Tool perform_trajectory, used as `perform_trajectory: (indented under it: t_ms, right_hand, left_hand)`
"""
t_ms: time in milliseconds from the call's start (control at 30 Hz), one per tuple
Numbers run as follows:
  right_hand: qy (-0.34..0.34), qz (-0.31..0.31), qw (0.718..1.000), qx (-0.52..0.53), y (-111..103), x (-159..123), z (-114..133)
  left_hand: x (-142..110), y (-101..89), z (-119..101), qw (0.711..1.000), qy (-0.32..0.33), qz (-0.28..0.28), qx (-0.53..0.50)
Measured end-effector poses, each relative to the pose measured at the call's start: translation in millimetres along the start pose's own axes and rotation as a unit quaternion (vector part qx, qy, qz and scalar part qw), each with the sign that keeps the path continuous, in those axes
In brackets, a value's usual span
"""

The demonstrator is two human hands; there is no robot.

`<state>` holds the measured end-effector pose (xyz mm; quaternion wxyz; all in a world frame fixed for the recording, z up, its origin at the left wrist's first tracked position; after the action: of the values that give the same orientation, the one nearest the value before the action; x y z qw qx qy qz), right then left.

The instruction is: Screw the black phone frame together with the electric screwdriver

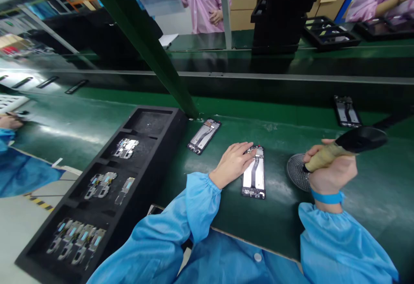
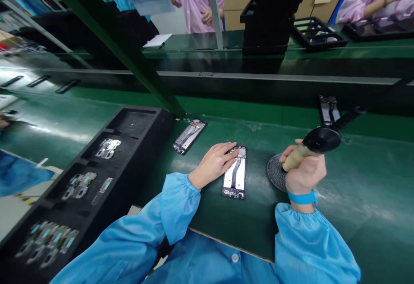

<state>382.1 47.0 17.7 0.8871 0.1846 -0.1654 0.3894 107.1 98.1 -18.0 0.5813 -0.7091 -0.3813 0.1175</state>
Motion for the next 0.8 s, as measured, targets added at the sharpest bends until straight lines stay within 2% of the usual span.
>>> perform_trajectory:
  t_ms: [133,333,500,633,800]
  right_hand:
    - [-0.007,-0.019,1.000,-0.003,-0.5,0.1,-0.7]
    - [-0.026,-0.047,0.999,-0.011,0.7,0.3,1.3]
    - [-0.018,-0.076,0.997,-0.012,0.3,2.4,20.3]
    - [-0.014,-0.069,0.997,0.009,16.2,-5.9,37.8]
    - [0.021,-0.011,0.999,0.035,44.4,-21.0,27.1]
  left_hand:
    - [3.4,2.1,-9.9,1.000,0.008,0.015,-0.024]
    - [6.1,13.5,-42.7,0.989,0.108,0.036,-0.095]
    - [5.1,14.7,-48.2,0.986,0.104,0.034,-0.124]
    - [6.4,12.5,-48.2,0.986,0.096,0.048,-0.131]
    - [7.1,12.1,-49.8,0.985,0.095,0.056,-0.131]
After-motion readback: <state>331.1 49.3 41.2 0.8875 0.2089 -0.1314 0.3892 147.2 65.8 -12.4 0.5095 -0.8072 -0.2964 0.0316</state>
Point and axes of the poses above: each hand's wrist, its own x-axis towards the middle knuckle, its own y-axis out of the palm, z = x × y, the point moved 3 cm from there along x, towards the middle knuckle, and after that the axes turned 1 degree about -x, right-handed, at the moved point
